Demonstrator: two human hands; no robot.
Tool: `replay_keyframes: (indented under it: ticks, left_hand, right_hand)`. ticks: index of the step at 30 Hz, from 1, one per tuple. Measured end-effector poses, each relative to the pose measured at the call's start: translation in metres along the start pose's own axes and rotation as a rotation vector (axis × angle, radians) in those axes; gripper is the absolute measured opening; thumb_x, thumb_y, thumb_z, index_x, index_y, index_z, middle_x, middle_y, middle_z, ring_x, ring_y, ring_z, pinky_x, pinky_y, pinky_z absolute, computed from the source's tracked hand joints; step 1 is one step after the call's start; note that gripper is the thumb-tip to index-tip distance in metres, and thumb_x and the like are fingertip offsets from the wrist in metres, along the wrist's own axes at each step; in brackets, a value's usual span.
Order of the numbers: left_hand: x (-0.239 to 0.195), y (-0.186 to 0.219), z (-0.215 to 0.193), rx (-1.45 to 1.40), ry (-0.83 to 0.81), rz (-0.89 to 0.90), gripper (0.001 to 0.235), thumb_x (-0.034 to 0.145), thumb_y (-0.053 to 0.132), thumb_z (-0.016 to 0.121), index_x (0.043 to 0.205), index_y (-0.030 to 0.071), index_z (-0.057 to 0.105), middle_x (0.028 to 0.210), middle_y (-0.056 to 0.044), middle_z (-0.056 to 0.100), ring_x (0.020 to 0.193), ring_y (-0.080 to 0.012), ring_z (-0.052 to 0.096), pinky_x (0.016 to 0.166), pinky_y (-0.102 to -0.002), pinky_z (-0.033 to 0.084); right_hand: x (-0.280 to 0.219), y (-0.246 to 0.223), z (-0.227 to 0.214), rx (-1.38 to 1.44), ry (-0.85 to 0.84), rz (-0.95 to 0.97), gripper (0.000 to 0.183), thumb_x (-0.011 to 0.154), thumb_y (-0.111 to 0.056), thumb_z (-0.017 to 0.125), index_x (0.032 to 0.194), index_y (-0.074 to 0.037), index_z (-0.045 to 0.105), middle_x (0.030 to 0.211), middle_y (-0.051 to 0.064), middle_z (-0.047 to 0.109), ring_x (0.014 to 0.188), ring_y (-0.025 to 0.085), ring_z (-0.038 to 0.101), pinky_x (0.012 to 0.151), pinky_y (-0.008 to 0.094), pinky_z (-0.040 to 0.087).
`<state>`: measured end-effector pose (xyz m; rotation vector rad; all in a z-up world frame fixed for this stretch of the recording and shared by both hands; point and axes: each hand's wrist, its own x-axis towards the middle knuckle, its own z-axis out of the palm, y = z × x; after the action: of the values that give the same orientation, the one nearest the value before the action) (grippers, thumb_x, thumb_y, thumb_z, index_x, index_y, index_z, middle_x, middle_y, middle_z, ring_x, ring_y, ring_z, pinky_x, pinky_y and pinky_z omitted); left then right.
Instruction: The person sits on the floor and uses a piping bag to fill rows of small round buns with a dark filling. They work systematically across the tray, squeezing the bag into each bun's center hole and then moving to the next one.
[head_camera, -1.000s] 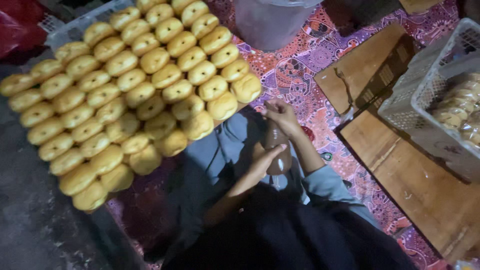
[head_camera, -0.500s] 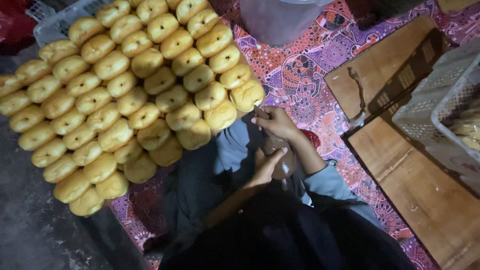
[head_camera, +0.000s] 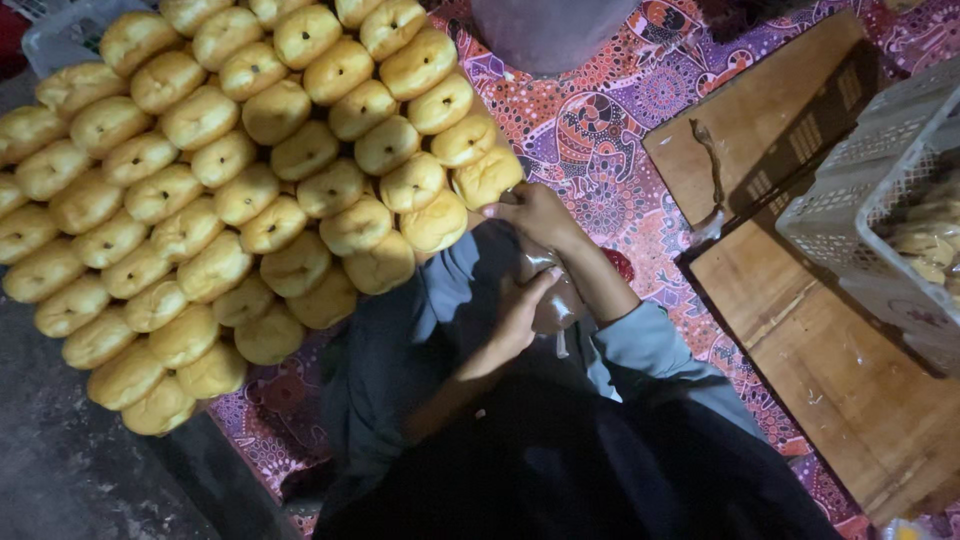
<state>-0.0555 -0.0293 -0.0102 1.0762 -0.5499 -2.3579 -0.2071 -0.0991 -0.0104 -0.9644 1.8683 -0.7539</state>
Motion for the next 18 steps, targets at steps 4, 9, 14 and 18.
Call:
replay_keyframes:
  ticks: [4, 9, 14, 18]
  left_hand:
    - [-0.001, 0.004, -0.001, 0.004, -0.001, -0.056, 0.037, 0.083, 0.016, 0.08, 0.114, 0.002, 0.067, 0.102, -0.007, 0.071, 0.087, -0.0175, 0.07, 0.076, -0.035, 0.059]
    - [-0.005, 0.003, 0.001, -0.009, -0.055, -0.013, 0.036, 0.085, 0.014, 0.078, 0.117, 0.004, 0.065, 0.104, -0.006, 0.069, 0.09, -0.0149, 0.068, 0.079, -0.033, 0.057]
    - [-0.008, 0.005, 0.005, -0.008, -0.084, -0.037, 0.034, 0.088, 0.014, 0.077, 0.117, 0.001, 0.067, 0.105, -0.007, 0.07, 0.091, -0.0151, 0.068, 0.08, -0.033, 0.057]
    - [-0.014, 0.01, 0.008, -0.009, -0.126, 0.008, 0.034, 0.09, 0.014, 0.076, 0.119, 0.001, 0.066, 0.106, -0.006, 0.069, 0.093, -0.0141, 0.067, 0.081, -0.033, 0.055]
  right_hand:
    - [0.0, 0.004, 0.004, 0.013, -0.007, -0.016, 0.058, 0.082, -0.043, 0.081, 0.109, 0.007, 0.07, 0.09, 0.018, 0.075, 0.084, 0.023, 0.073, 0.079, 0.037, 0.055]
    - [-0.002, 0.014, 0.005, -0.044, -0.019, -0.016, 0.056, 0.086, -0.042, 0.079, 0.114, 0.006, 0.069, 0.095, 0.019, 0.075, 0.087, 0.024, 0.073, 0.081, 0.038, 0.054]
    - [-0.003, 0.017, 0.004, -0.018, -0.025, -0.034, 0.054, 0.087, -0.041, 0.078, 0.113, 0.005, 0.07, 0.096, 0.018, 0.076, 0.087, 0.024, 0.072, 0.082, 0.038, 0.054]
    - [-0.007, 0.01, 0.002, -0.008, -0.057, 0.046, 0.054, 0.086, -0.043, 0.077, 0.111, 0.005, 0.071, 0.089, 0.017, 0.075, 0.081, 0.022, 0.069, 0.078, 0.037, 0.053]
